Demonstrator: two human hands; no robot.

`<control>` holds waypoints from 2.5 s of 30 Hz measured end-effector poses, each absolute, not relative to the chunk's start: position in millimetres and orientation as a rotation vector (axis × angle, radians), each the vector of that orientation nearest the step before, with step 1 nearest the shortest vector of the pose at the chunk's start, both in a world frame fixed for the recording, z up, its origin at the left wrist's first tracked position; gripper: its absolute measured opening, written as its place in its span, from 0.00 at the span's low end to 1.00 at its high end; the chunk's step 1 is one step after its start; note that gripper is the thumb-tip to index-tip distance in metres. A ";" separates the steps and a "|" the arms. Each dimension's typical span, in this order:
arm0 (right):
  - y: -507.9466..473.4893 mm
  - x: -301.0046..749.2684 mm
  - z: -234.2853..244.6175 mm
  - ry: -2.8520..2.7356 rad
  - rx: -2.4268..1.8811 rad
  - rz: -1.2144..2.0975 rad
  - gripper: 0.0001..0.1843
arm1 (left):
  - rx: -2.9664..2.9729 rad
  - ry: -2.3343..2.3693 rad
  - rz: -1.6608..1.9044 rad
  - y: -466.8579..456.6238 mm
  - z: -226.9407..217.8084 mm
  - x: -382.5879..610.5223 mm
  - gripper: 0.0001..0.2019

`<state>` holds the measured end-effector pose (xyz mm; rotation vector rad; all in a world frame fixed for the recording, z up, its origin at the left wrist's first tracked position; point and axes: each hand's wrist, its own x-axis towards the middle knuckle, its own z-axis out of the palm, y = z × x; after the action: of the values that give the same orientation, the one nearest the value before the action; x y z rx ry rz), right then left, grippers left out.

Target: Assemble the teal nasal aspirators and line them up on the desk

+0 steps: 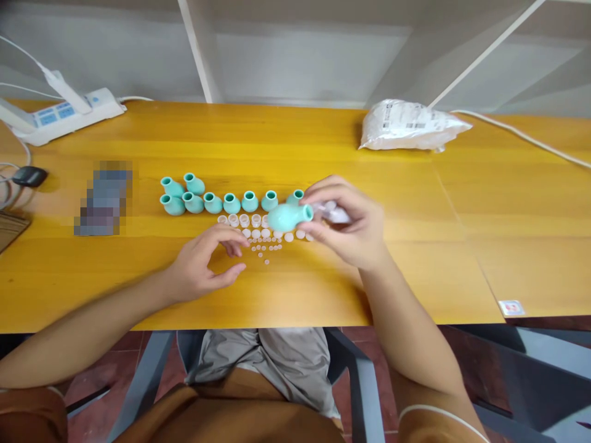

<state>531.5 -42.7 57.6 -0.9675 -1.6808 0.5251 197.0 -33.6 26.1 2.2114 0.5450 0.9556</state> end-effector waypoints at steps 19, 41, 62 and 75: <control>-61.6 482.6 35.1 -1.601 -0.849 1.141 0.17 | 2.272 0.658 1.094 -30.6 28.8 197.1 0.20; -52.1 484.3 36.0 -1.569 -0.725 1.073 0.07 | 2.330 0.765 1.042 -28.1 32.2 196.9 0.18; -52.0 488.1 32.0 -1.715 -0.887 0.851 0.09 | 2.256 0.901 0.893 -28.7 29.6 190.1 0.16; -47.7 498.9 39.5 -1.754 -0.881 0.792 0.09 | 2.318 0.743 0.982 -22.8 33.8 193.8 0.15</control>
<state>498.9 -47.7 39.5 -0.8809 -1.7541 0.7920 193.8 -22.8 33.8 2.3180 0.7432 0.9824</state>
